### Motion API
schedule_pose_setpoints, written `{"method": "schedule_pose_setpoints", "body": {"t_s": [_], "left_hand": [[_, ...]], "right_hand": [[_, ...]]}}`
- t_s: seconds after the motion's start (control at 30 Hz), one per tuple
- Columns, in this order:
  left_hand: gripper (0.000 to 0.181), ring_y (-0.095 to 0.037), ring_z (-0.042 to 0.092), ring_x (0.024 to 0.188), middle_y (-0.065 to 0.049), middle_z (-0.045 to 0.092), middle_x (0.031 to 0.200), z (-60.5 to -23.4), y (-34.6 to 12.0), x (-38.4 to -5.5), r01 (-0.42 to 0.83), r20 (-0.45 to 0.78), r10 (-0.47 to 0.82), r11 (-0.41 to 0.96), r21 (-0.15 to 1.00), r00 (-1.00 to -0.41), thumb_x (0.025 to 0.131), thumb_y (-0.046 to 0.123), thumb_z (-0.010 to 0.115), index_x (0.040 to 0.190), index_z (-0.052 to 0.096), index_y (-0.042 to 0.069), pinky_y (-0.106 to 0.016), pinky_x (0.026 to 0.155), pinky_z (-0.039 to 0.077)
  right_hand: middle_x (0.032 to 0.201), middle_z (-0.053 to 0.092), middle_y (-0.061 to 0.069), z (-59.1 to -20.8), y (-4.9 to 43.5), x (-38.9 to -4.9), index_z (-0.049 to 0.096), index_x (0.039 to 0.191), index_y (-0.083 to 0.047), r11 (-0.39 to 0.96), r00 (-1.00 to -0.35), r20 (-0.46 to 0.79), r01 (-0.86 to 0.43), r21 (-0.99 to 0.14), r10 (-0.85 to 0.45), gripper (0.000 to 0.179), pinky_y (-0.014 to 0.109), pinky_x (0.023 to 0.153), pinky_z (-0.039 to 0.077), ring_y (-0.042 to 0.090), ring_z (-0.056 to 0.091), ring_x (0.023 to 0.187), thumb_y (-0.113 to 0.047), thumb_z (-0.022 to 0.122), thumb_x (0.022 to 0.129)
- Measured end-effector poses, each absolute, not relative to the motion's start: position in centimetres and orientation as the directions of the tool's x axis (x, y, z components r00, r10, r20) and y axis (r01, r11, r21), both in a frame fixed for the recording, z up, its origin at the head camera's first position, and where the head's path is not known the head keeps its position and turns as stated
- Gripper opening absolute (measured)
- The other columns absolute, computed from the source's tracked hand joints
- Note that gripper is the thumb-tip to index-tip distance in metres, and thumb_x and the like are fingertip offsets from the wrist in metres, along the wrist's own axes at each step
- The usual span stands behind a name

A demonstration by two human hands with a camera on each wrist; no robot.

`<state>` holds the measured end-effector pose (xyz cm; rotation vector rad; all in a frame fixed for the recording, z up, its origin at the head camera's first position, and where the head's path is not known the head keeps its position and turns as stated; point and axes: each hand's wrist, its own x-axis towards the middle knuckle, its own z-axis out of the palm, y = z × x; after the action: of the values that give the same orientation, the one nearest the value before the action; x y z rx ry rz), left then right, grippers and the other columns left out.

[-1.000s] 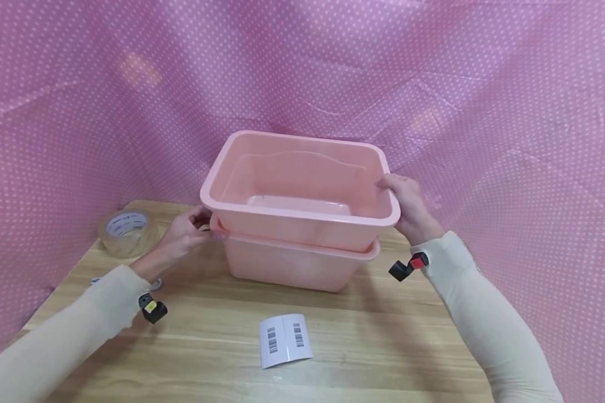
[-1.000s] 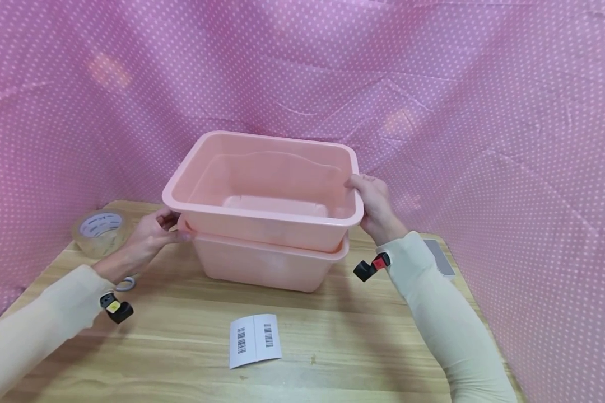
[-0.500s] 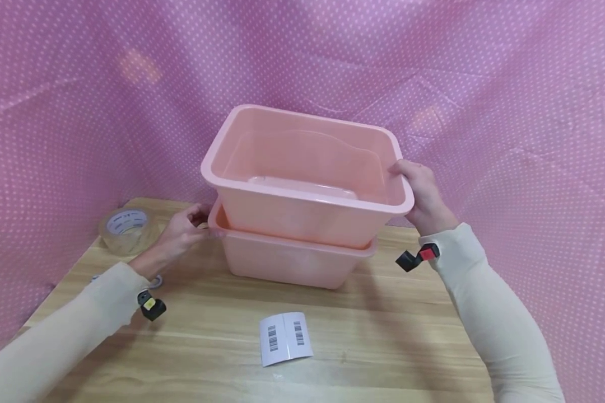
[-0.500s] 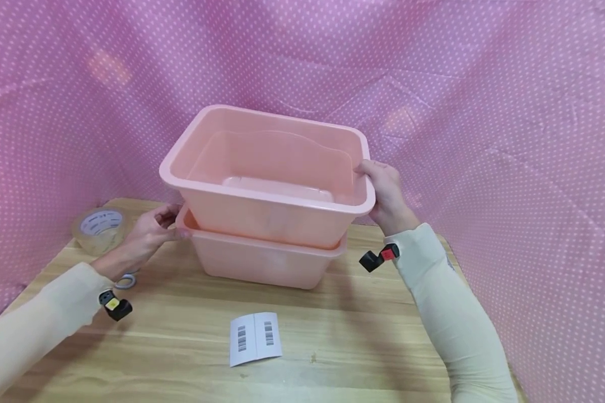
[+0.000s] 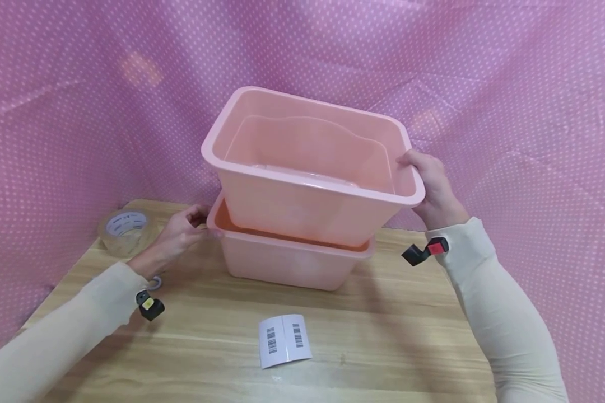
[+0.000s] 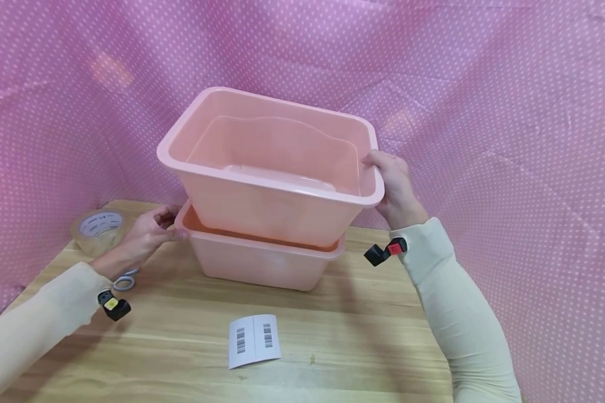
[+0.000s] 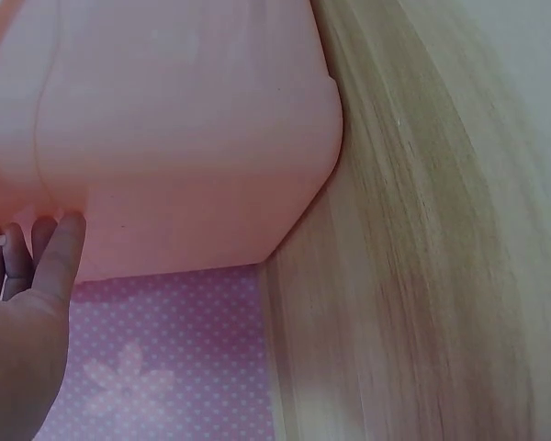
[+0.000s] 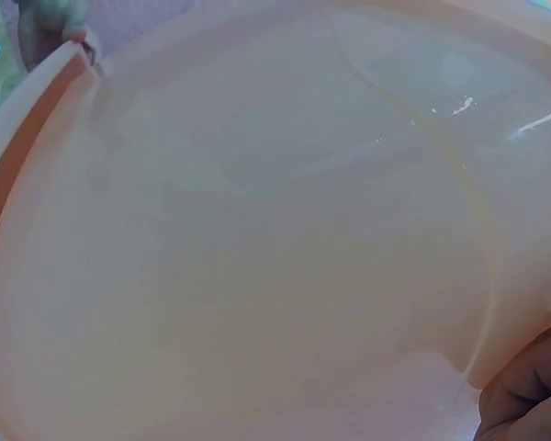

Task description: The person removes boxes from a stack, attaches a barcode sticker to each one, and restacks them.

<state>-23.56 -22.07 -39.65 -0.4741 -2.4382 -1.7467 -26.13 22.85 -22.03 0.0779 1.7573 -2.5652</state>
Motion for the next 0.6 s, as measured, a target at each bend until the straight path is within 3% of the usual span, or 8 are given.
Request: {"method": "schedule_pose_setpoints", "body": {"t_s": [0.17, 0.37, 0.6], "left_hand": [[0.048, -0.005, 0.056, 0.106, 0.008, 0.06, 0.111, -39.5, -22.1, -23.5, 0.29, 0.244, 0.185, 0.283, 0.914, -0.952, 0.086, 0.008, 0.078, 0.127, 0.056, -0.006, -0.01, 0.088, 0.049], [0.055, 0.001, 0.057, 0.106, 0.015, 0.06, 0.111, -39.1, -22.9, -23.4, 0.222, 0.191, 0.142, 0.245, 0.944, -0.971, 0.087, 0.008, 0.077, 0.133, 0.051, -0.008, -0.007, 0.09, 0.049], [0.055, 0.001, 0.056, 0.108, 0.011, 0.06, 0.116, -39.1, -24.3, -23.4, 0.223, 0.193, 0.135, 0.265, 0.938, -0.972, 0.089, 0.01, 0.076, 0.134, 0.05, -0.008, -0.006, 0.091, 0.049]], "right_hand": [[0.094, 0.074, 0.004, -21.0, 23.2, -26.0, 0.069, 0.098, -0.001, -0.356, -0.999, -0.047, 0.052, -0.933, -0.02, 0.018, 0.024, 0.074, 0.06, 0.014, 0.068, 0.084, 0.004, 0.055, 0.089], [0.105, 0.072, 0.003, -20.0, 24.4, -25.7, 0.063, 0.112, -0.002, -0.357, -0.998, -0.061, 0.065, -0.932, -0.023, 0.023, 0.024, 0.079, 0.059, 0.014, 0.067, 0.094, 0.002, 0.056, 0.091], [0.115, 0.068, 0.004, -20.3, 25.9, -25.6, 0.06, 0.12, -0.002, -0.391, -0.999, -0.05, 0.049, -0.919, -0.007, 0.03, 0.025, 0.081, 0.06, 0.015, 0.066, 0.097, 0.004, 0.056, 0.09]]}}
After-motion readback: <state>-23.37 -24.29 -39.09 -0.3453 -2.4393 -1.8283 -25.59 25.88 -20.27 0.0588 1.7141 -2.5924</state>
